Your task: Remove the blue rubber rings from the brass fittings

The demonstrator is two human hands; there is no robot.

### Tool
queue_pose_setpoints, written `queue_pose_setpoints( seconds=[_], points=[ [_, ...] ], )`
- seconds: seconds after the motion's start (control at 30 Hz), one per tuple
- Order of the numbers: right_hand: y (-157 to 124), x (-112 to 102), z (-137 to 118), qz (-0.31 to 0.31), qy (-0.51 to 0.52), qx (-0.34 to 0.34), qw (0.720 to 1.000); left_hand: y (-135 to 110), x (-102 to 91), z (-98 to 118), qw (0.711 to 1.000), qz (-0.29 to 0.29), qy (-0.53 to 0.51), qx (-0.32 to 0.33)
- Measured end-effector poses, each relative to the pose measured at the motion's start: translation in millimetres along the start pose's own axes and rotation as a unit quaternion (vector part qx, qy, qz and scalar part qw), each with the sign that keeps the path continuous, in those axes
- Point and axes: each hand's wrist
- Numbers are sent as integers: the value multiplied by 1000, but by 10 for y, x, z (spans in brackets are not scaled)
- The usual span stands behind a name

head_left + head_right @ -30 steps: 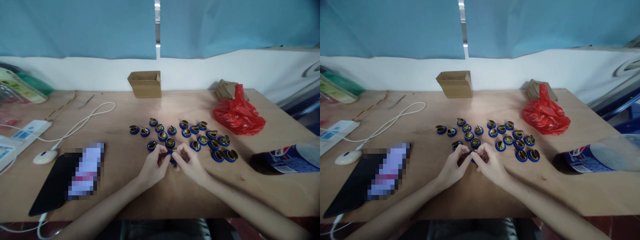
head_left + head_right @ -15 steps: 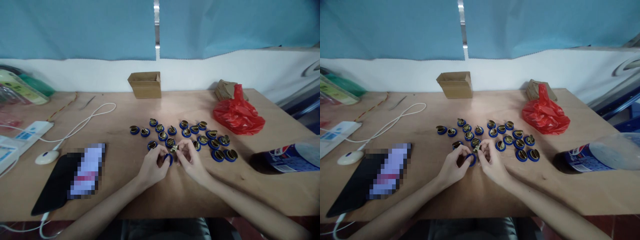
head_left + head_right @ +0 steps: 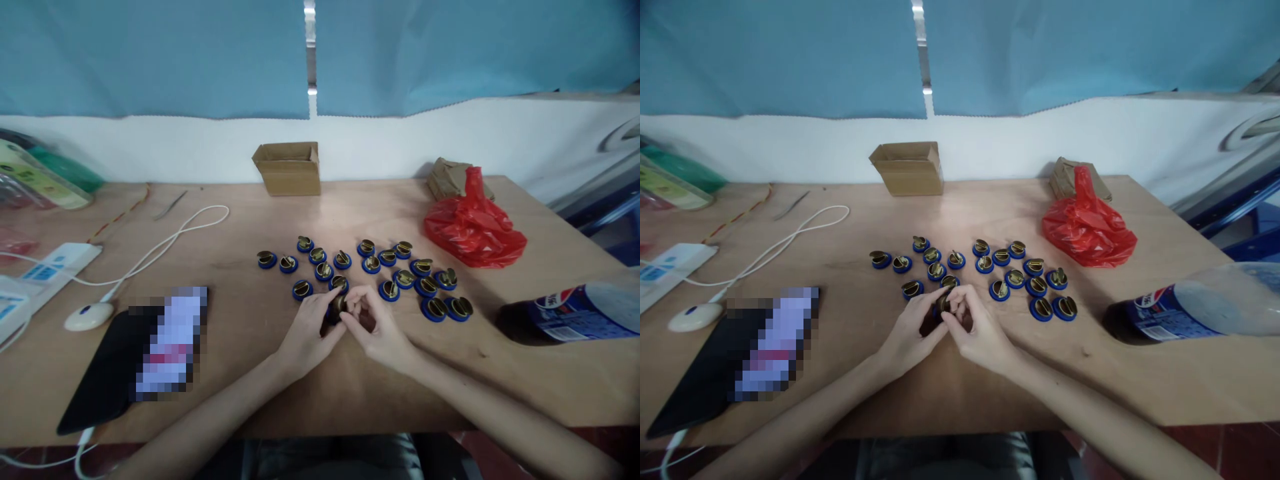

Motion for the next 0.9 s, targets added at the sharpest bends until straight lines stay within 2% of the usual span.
queue_pose_setpoints(
  seconds=[0.2,0.43,0.63,0.9],
  points=[
    [7,-24,4,-7,-75,-33,997,5,17,-15,999,14,18,33],
    [-10,-72,-42,-26,-181,-96,978,10,1,38,998,19,0,54],
    [-32,-70,-59,-17,-184,-71,980,-5,0,58,998,17,-7,65],
    [-9,-35,-96,0,-155,-70,985,-11,-6,81,997,-19,-25,67]
  ],
)
Point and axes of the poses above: each hand's wrist, its own y-axis towards the middle knuckle, its own x-axis out of the palm, z = x × y, and after that the axes turned 7 degrees about -z, right-handed
